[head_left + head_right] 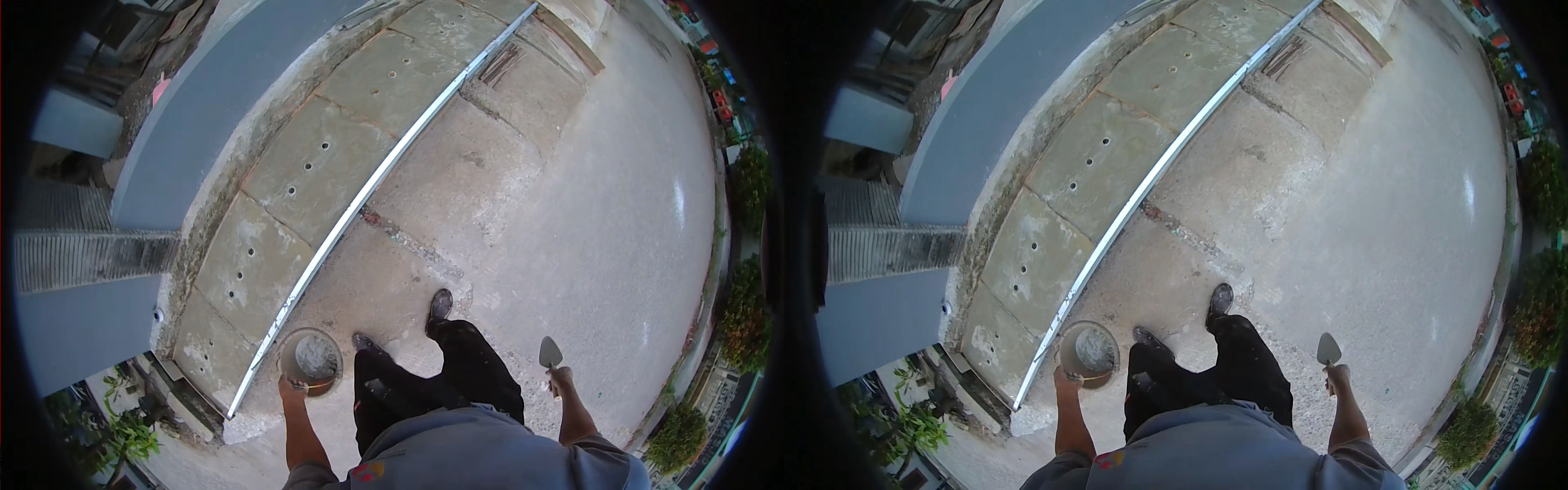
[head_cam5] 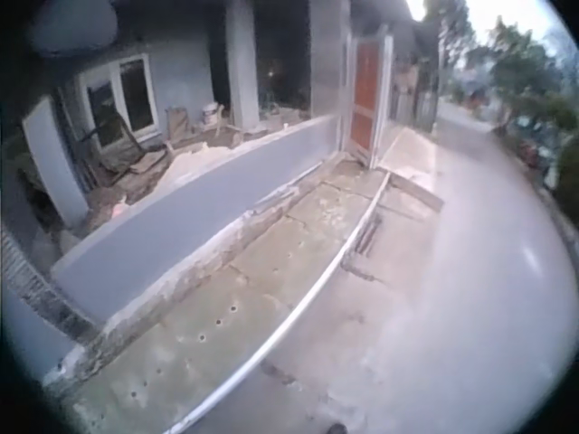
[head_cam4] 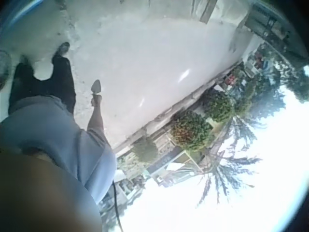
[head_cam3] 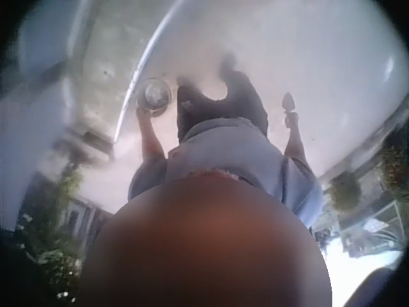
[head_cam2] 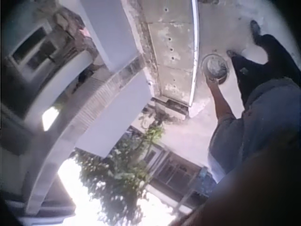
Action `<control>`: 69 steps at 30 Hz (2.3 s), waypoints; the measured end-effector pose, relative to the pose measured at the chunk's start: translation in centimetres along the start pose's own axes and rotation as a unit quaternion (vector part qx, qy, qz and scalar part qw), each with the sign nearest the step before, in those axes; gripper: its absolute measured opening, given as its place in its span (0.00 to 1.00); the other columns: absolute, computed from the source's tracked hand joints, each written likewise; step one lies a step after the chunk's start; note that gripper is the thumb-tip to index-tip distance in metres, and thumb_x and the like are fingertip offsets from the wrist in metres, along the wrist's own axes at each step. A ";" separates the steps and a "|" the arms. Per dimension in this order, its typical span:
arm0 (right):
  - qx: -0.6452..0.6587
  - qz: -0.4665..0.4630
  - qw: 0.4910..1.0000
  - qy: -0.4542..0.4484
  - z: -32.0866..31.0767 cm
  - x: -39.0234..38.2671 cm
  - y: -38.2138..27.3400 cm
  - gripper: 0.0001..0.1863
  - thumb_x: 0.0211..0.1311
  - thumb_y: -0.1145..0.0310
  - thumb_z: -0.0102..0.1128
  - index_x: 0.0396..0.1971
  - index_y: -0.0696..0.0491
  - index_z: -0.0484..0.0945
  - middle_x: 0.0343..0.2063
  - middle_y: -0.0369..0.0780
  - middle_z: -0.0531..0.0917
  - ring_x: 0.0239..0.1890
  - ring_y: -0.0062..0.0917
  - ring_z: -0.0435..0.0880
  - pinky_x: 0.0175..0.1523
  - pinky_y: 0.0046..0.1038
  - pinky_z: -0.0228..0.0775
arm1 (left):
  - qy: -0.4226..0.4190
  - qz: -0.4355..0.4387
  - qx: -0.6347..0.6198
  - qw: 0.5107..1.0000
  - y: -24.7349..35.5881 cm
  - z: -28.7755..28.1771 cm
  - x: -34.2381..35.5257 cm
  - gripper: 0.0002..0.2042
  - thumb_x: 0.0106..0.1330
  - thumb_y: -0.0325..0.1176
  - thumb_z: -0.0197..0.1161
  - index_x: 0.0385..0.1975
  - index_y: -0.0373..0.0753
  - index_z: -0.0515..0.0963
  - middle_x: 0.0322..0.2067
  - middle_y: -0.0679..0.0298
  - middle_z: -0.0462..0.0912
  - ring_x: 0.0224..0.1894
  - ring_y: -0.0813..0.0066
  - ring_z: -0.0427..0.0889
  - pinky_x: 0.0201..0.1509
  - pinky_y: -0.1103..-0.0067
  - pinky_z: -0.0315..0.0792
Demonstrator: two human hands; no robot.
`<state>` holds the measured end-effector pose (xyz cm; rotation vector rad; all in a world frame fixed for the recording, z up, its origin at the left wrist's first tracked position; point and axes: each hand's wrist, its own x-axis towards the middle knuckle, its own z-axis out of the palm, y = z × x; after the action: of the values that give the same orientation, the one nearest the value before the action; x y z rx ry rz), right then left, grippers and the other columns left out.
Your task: Smoothing mortar on concrete slabs using a trowel and a metal straight edge.
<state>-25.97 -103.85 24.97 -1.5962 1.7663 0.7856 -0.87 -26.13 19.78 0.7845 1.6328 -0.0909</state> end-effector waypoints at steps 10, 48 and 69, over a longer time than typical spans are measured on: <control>0.050 -0.093 0.994 0.020 -10.9 11.4 -19.6 0.13 0.56 0.67 0.67 0.23 0.61 0.76 0.13 0.42 0.75 0.11 0.31 0.75 0.15 0.36 0.67 | 0.039 -0.027 -0.008 0.999 -5.9 10.5 -7.8 0.17 0.67 0.45 0.57 0.15 0.53 0.65 0.12 0.76 0.62 0.16 0.78 0.61 0.28 0.76 0.58; -0.280 -0.602 0.747 -0.020 -27.1 27.3 -103.1 0.16 0.61 0.57 0.62 0.31 0.57 0.79 0.27 0.55 0.81 0.32 0.54 0.81 0.36 0.46 0.73 | -0.059 0.145 0.101 0.982 -19.5 70.4 -24.8 0.15 0.68 0.39 0.64 0.20 0.49 0.69 0.17 0.75 0.63 0.19 0.83 0.62 0.24 0.80 0.59; -0.567 -0.710 0.405 -0.102 -0.8 31.4 -113.3 0.14 0.62 0.61 0.53 0.45 0.43 0.81 0.34 0.44 0.86 0.38 0.39 0.87 0.44 0.42 0.79 | -0.240 0.135 0.223 0.935 -36.2 99.8 -12.4 0.12 0.67 0.41 0.66 0.26 0.44 0.74 0.21 0.74 0.70 0.23 0.85 0.68 0.30 0.82 0.65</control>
<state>84.44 -134.32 -1.33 -2.6188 -1.0861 1.0276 64.50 -106.70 -5.87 1.2199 1.0358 -0.4346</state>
